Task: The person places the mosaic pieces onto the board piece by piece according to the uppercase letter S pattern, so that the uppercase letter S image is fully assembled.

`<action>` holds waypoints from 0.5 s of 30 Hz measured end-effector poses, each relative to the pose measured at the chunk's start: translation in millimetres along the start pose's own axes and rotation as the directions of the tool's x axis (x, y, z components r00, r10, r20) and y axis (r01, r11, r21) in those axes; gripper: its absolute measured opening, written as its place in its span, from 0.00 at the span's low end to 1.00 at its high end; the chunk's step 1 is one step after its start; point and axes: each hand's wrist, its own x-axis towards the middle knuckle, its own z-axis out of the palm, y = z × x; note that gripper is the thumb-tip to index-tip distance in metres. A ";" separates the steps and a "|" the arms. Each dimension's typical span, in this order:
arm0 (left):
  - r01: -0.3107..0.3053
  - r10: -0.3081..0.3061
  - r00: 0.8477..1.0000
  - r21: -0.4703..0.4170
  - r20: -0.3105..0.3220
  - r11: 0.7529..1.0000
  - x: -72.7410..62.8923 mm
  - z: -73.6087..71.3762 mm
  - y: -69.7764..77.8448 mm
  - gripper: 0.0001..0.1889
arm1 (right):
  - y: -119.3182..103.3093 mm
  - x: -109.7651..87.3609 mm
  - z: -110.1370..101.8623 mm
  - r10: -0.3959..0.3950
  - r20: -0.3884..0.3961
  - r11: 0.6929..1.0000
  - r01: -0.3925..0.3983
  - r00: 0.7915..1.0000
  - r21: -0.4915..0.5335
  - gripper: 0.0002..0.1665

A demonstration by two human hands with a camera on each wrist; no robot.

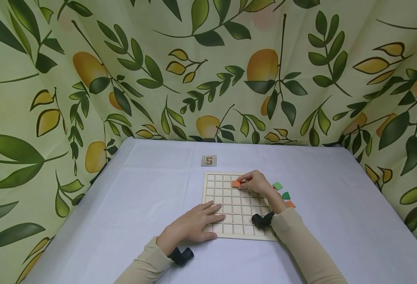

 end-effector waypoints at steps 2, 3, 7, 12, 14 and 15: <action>-0.013 0.013 1.000 0.007 -0.008 1.000 0.0 0.8 -0.5 0.30 | 0.6 0.0 0.5 0.000 -0.004 1.000 0.000 1.000 -0.006 0.15; -0.019 0.019 1.000 0.015 -0.013 1.000 0.0 1.1 -0.9 0.30 | 0.8 -0.1 0.6 -0.005 -0.003 1.000 0.005 1.000 -0.013 0.15; -0.035 0.036 0.999 0.036 -0.026 0.999 -0.3 2.0 -2.3 0.30 | 1.0 -0.2 0.9 -0.004 -0.004 1.000 0.004 1.000 -0.025 0.16; -0.032 0.033 0.999 0.034 -0.030 0.999 -0.5 2.1 -2.6 0.30 | 1.5 0.5 1.0 0.020 -0.001 1.000 -0.020 1.000 -0.025 0.16; -0.032 0.033 0.999 0.030 -0.032 0.999 -0.8 1.6 -2.3 0.30 | 2.1 0.8 1.5 0.032 -0.003 0.999 -0.032 0.999 -0.023 0.16; -0.032 0.033 0.999 0.029 -0.032 0.999 -0.9 1.6 -2.3 0.30 | 2.1 0.7 1.5 0.035 -0.004 0.999 -0.035 0.999 -0.021 0.16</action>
